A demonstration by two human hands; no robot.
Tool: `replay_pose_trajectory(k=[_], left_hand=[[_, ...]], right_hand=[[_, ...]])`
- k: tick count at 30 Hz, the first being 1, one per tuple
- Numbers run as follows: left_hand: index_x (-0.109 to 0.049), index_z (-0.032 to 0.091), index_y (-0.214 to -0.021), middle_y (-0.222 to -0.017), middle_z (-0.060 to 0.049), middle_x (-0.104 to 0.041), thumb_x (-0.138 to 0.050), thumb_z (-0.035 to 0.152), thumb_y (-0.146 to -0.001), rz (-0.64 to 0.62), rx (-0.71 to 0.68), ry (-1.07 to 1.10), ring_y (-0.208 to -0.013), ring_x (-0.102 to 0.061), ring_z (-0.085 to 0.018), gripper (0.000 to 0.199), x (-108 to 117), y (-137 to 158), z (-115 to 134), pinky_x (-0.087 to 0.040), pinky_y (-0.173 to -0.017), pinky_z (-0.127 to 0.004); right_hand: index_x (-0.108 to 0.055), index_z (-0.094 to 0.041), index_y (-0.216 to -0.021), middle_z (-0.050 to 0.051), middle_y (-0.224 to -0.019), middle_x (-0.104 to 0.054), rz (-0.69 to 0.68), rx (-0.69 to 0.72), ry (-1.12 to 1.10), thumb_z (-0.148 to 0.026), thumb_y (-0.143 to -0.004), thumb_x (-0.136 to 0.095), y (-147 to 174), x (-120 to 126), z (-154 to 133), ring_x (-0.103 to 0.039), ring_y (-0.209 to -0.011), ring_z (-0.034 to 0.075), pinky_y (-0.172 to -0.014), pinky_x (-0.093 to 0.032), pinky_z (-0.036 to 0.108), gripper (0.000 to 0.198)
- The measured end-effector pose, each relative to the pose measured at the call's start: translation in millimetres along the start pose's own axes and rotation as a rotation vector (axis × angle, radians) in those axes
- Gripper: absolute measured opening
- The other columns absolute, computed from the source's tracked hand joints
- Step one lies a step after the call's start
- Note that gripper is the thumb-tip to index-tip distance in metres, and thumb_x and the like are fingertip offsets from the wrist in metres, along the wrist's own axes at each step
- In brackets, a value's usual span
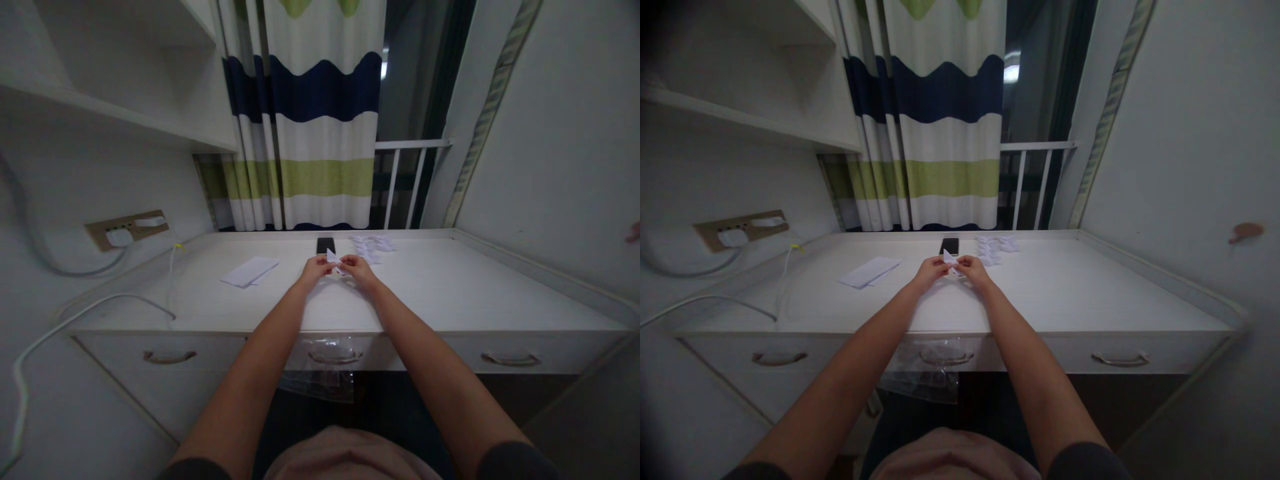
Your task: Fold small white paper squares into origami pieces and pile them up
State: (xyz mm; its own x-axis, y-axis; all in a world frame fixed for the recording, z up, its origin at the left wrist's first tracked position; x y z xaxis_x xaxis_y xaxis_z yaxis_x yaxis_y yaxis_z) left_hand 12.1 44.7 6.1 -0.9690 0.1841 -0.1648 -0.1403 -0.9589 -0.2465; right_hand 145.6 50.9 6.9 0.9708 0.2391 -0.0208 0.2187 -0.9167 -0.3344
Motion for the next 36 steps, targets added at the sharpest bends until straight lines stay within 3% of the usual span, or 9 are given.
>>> replay_pose_trajectory(k=[5,13,25,36], left_hand=[[-0.064,0.011,-0.072,-0.059,0.0,-0.059,-0.077,0.025,-0.05,-0.016,-0.012,0.002,-0.053,-0.05,-0.007,0.029,0.0,-2.6,-2.7,-0.041,-0.061,-0.024],[-0.061,0.011,-0.07,-0.064,-0.001,-0.06,-0.077,0.021,-0.055,-0.031,0.08,0.126,-0.059,-0.053,-0.007,0.024,-4.5,6.4,3.0,-0.043,-0.067,-0.024],[-0.061,0.013,-0.069,-0.066,-0.003,-0.062,-0.074,0.025,-0.061,-0.014,0.12,0.071,-0.062,-0.056,-0.01,0.019,-1.6,6.7,1.2,-0.043,-0.065,-0.025],[-0.062,0.014,-0.074,-0.073,-0.003,-0.062,-0.077,0.035,-0.054,-0.049,0.098,0.073,-0.067,-0.057,-0.012,0.033,-4.5,5.3,2.5,-0.044,-0.066,-0.026]], right_hand=[[-0.058,-0.018,-0.067,-0.003,-0.057,-0.06,-0.034,-0.001,0.009,-0.037,-0.042,-0.08,2.4,-1.3,0.0,-0.056,-0.054,0.01,-0.055,-0.046,0.024,0.039],[-0.054,-0.019,-0.067,-0.005,-0.054,-0.059,-0.016,0.033,0.035,-0.038,-0.041,-0.08,0.7,-0.1,-3.0,-0.055,-0.051,0.01,-0.054,-0.047,0.026,0.042],[-0.055,-0.021,-0.072,-0.001,-0.062,-0.063,0.007,0.001,0.028,-0.049,-0.056,-0.071,4.6,-1.8,-3.6,-0.058,-0.059,0.013,-0.056,-0.046,0.026,0.037],[-0.057,-0.019,-0.067,-0.003,-0.063,-0.058,0.02,0.045,0.073,-0.043,-0.051,-0.075,6.7,-0.5,-7.9,-0.053,-0.058,0.011,-0.057,-0.043,0.026,0.034]])
Point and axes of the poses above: each hand's wrist, its own y-axis away from the middle knuckle, its own x-axis out of the back of the hand, z = x × y, the point moved 4 cm from there along -y, towards the middle knuckle
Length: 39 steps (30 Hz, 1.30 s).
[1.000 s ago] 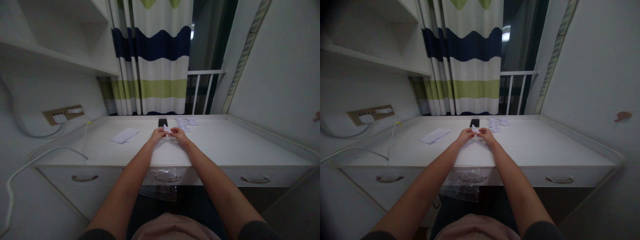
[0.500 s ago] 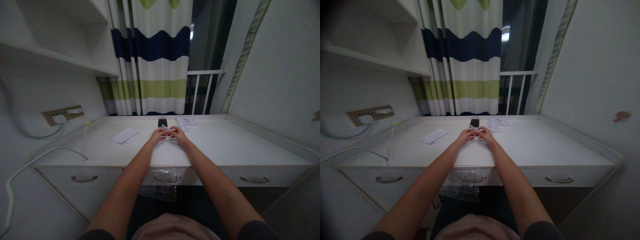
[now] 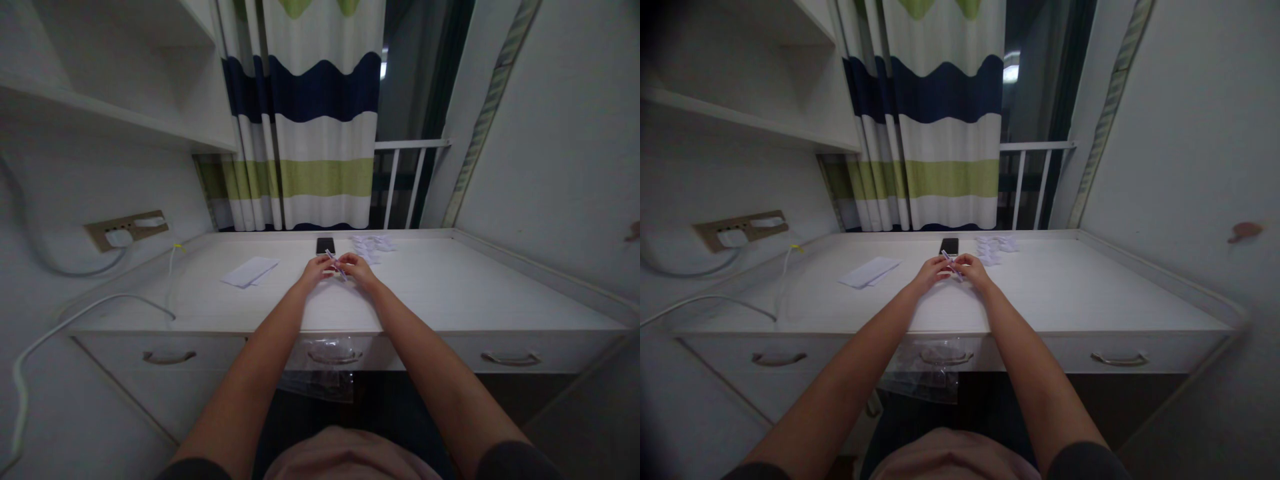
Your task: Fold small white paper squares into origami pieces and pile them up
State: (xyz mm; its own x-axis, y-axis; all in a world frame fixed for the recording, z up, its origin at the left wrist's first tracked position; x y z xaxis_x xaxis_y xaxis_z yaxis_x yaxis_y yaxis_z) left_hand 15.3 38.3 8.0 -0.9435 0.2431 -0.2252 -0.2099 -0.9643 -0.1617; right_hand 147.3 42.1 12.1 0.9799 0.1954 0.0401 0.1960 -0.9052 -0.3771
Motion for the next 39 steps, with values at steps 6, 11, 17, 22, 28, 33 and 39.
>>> replay_pose_trajectory(k=[6,11,17,22,28,33,39], left_hand=[[-0.062,0.013,-0.074,-0.073,-0.004,-0.063,-0.077,0.035,-0.055,0.035,-0.016,-0.061,-0.067,-0.058,-0.013,0.033,1.3,0.3,-0.1,-0.045,-0.062,-0.026],[-0.061,0.012,-0.073,-0.073,-0.005,-0.063,-0.076,0.032,-0.058,0.021,-0.029,-0.061,-0.067,-0.06,-0.014,0.029,0.2,0.7,-0.1,-0.047,-0.063,-0.028],[-0.061,0.011,-0.073,-0.072,-0.005,-0.064,-0.076,0.03,-0.059,0.031,-0.038,-0.072,-0.068,-0.061,-0.015,0.028,1.5,-1.1,-2.1,-0.048,-0.065,-0.029],[-0.061,0.011,-0.071,-0.071,-0.005,-0.063,-0.075,0.028,-0.061,0.047,-0.039,-0.082,-0.068,-0.061,-0.015,0.025,3.2,-3.4,-4.6,-0.049,-0.065,-0.03],[-0.06,0.011,-0.069,-0.069,-0.004,-0.063,-0.075,0.029,-0.06,0.039,-0.038,-0.084,-0.068,-0.061,-0.014,0.025,2.2,-0.8,-2.8,-0.049,-0.064,-0.028],[-0.059,0.011,-0.067,-0.069,-0.004,-0.062,-0.076,0.029,-0.059,0.025,-0.03,-0.084,-0.068,-0.061,-0.014,0.026,0.6,0.5,-1.6,-0.048,-0.064,-0.027],[-0.059,0.012,-0.069,-0.07,-0.004,-0.063,-0.075,0.03,-0.059,0.007,-0.02,-0.076,-0.069,-0.061,-0.014,0.027,-0.7,1.4,-0.7,-0.047,-0.067,-0.028]], right_hand=[[-0.059,-0.018,-0.065,-0.001,-0.065,-0.062,-0.003,-0.018,-0.006,-0.045,-0.051,-0.074,-3.6,1.9,3.4,-0.055,-0.063,0.012,-0.059,-0.043,0.025,0.033],[-0.061,-0.019,-0.065,-0.001,-0.064,-0.062,0.004,-0.048,0.0,-0.043,-0.05,-0.075,-3.3,4.4,6.1,-0.056,-0.061,0.012,-0.057,-0.043,0.025,0.032],[-0.061,-0.017,-0.062,0.0,-0.063,-0.063,0.025,-0.07,-0.045,-0.042,-0.045,-0.078,-2.5,3.3,7.1,-0.056,-0.059,0.011,-0.058,-0.046,0.026,0.035],[-0.059,-0.017,-0.057,-0.001,-0.059,-0.061,0.02,-0.098,-0.057,-0.043,-0.039,-0.08,-3.5,3.2,7.6,-0.056,-0.057,0.011,-0.057,-0.048,0.027,0.039],[-0.059,-0.017,-0.058,-0.001,-0.058,-0.06,0.018,-0.089,-0.025,-0.04,-0.043,-0.079,-2.8,3.8,6.9,-0.055,-0.056,0.011,-0.056,-0.046,0.026,0.034],[-0.06,-0.017,-0.057,-0.001,-0.055,-0.058,0.043,-0.048,0.053,-0.039,-0.048,-0.076,-2.5,5.2,4.3,-0.051,-0.054,0.01,-0.052,-0.041,0.024,0.029],[-0.058,-0.017,-0.057,-0.002,-0.052,-0.056,0.021,-0.028,0.059,-0.043,-0.047,-0.077,-2.3,3.6,0.6,-0.045,-0.046,0.008,-0.045,-0.036,0.023,0.033]])
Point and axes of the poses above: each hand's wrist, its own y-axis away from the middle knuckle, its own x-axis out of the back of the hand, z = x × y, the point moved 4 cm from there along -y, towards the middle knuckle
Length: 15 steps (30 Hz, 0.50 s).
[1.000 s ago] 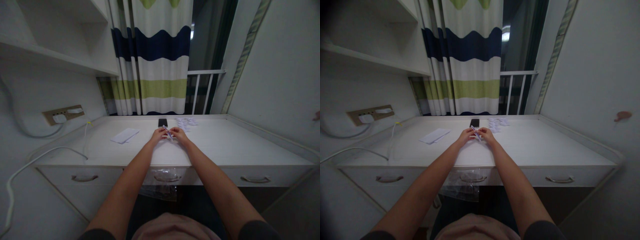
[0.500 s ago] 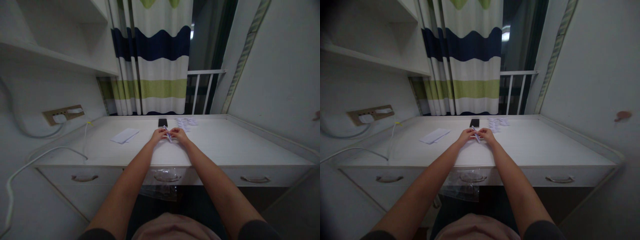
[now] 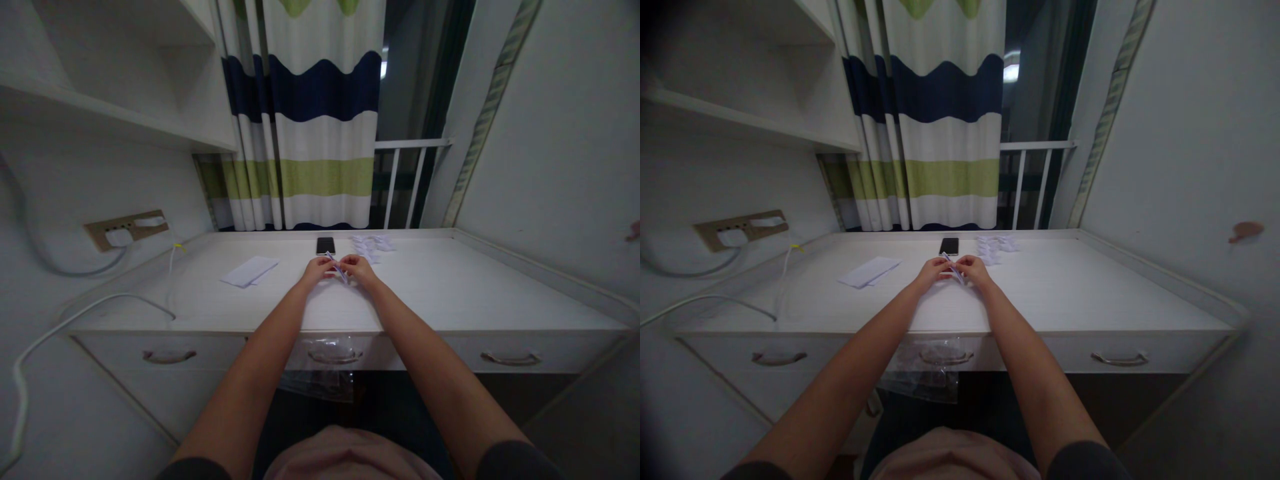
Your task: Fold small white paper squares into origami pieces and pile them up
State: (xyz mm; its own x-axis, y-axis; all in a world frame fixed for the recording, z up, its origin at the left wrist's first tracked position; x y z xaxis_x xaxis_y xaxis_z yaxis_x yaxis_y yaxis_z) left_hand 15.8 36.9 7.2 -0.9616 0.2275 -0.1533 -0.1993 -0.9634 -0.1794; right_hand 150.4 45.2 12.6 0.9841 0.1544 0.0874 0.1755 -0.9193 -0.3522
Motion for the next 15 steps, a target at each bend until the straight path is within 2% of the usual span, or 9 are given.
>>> replay_pose_trajectory(k=[7,15], left_hand=[[-0.059,0.013,-0.074,-0.072,-0.004,-0.061,-0.073,0.033,-0.06,-0.012,0.01,0.033,-0.066,-0.057,-0.012,0.029,-1.3,2.1,2.4,-0.047,-0.065,-0.028],[-0.055,0.017,-0.085,-0.073,-0.002,-0.059,-0.071,0.025,-0.06,-0.032,0.016,0.008,-0.064,-0.055,-0.011,0.031,-4.6,4.9,3.2,-0.043,-0.058,-0.023]], right_hand=[[-0.057,-0.017,-0.062,-0.002,-0.059,-0.058,-0.046,-0.057,-0.175,-0.044,-0.045,-0.078,2.6,-4.5,-0.5,-0.049,-0.051,0.009,-0.05,-0.04,0.023,0.038],[-0.059,-0.017,-0.063,-0.004,-0.053,-0.052,-0.046,-0.116,-0.166,-0.039,-0.05,-0.075,1.3,-2.6,4.8,-0.044,-0.048,0.006,-0.046,-0.032,0.02,0.03]])
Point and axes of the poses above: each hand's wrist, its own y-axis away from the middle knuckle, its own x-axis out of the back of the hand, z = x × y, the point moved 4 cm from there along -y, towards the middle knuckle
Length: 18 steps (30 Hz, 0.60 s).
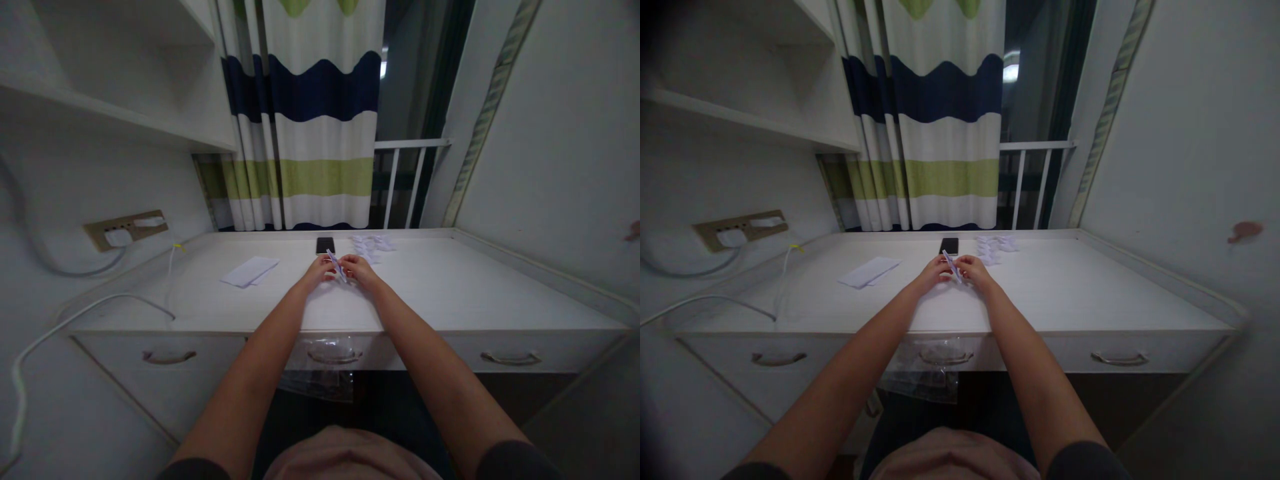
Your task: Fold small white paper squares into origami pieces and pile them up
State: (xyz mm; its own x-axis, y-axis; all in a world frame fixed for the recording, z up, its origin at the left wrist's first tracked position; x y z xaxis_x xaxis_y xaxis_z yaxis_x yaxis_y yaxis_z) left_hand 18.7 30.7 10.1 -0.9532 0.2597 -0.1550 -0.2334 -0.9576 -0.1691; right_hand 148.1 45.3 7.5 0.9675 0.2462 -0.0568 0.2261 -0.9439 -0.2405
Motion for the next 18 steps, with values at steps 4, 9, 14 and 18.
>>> replay_pose_trajectory(k=[4,9,14,18], left_hand=[[-0.053,0.017,-0.085,-0.075,0.0,-0.059,-0.066,0.02,-0.059,0.006,0.005,0.01,-0.063,-0.054,-0.01,0.029,-1.2,0.8,0.1,-0.044,-0.059,-0.024],[-0.052,0.018,-0.082,-0.075,0.0,-0.058,-0.06,0.015,-0.055,0.019,0.016,0.086,-0.064,-0.054,-0.011,0.028,-0.1,-1.8,-1.4,-0.043,-0.06,-0.024],[-0.053,0.018,-0.08,-0.068,0.001,-0.056,-0.059,0.017,-0.054,-0.011,0.025,0.124,-0.061,-0.052,-0.011,0.027,-1.2,-1.2,-0.6,-0.041,-0.058,-0.023],[-0.053,0.018,-0.08,-0.066,0.001,-0.056,-0.059,0.017,-0.055,-0.022,0.014,0.141,-0.059,-0.052,-0.011,0.026,-1.8,-1.8,-0.7,-0.04,-0.056,-0.023]], right_hand=[[-0.058,-0.017,-0.062,-0.005,-0.052,-0.051,-0.024,-0.03,-0.009,-0.038,-0.05,-0.075,1.6,-2.5,-0.6,-0.042,-0.047,0.006,-0.045,-0.03,0.019,0.03],[-0.058,-0.017,-0.067,-0.004,-0.056,-0.053,-0.075,-0.098,-0.095,-0.039,-0.051,-0.076,6.4,-7.6,-3.8,-0.042,-0.047,0.005,-0.046,-0.032,0.019,0.032],[-0.057,-0.016,-0.069,-0.004,-0.056,-0.053,-0.135,-0.125,-0.161,-0.038,-0.055,-0.075,8.3,-11.3,-5.2,-0.041,-0.045,0.004,-0.045,-0.031,0.019,0.031],[-0.055,-0.017,-0.068,-0.004,-0.057,-0.055,-0.128,-0.143,-0.201,-0.034,-0.06,-0.072,6.9,-11.0,-2.8,-0.044,-0.047,0.006,-0.046,-0.035,0.02,0.025]])
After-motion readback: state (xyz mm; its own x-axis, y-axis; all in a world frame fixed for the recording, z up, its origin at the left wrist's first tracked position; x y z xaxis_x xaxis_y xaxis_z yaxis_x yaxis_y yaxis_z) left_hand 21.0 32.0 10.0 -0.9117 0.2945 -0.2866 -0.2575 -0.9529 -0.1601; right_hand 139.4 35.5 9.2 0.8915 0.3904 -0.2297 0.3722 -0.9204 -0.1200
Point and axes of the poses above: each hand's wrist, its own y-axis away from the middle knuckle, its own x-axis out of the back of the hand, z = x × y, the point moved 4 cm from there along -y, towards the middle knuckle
